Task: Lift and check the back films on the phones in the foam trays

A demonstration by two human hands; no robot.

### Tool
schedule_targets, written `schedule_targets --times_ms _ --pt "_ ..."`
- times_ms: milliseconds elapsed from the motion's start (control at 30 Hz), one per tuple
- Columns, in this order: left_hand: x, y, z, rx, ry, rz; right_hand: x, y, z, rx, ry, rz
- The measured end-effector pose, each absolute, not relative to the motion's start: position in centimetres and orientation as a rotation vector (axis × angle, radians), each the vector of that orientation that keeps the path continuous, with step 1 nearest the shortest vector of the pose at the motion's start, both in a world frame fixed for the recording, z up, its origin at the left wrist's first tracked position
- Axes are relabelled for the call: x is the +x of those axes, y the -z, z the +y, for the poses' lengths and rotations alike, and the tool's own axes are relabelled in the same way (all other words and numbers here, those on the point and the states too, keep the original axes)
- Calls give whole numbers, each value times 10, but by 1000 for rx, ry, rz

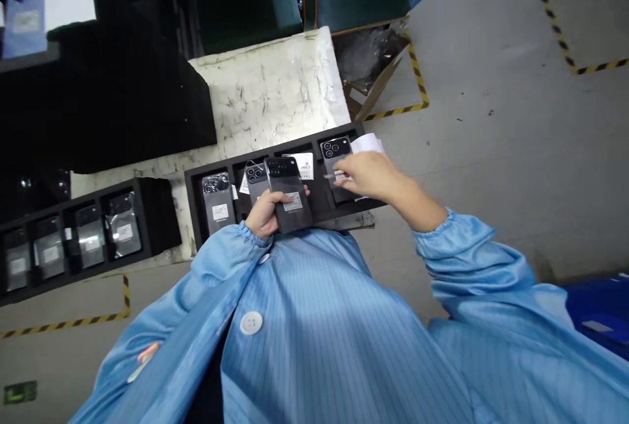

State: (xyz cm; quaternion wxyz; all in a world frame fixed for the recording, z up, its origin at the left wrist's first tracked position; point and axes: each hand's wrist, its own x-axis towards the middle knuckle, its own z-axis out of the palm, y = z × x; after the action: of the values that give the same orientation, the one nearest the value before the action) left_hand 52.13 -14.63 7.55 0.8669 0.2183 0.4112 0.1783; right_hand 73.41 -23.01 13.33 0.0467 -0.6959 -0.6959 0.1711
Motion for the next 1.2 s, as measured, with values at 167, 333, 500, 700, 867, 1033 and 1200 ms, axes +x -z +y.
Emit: schedule_targets --times_ms 167,333,500,700,867,1033,1200 --pt "553 -43 -146 550 -578 954 737 -83 -251 -2228 -393 -2639" --pt "562 -32 -141 619 -700 1000 736 -78 -241 -2107 -198 -2886" --pt "543 -38 -145 744 -800 1076 749 -77 -240 -1856 -126 -3003" --pt "536 -51 -147 859 -764 928 752 -67 -256 -1491 286 -2925" --pt "553 -61 -154 637 -353 850 757 -60 -271 -1362 597 -2629" --pt "584 -71 -154 358 -6 646 735 -83 -281 -1341 654 -2390" --pt "610 -80 -159 173 -33 614 705 -100 -287 -1283 567 -2304"
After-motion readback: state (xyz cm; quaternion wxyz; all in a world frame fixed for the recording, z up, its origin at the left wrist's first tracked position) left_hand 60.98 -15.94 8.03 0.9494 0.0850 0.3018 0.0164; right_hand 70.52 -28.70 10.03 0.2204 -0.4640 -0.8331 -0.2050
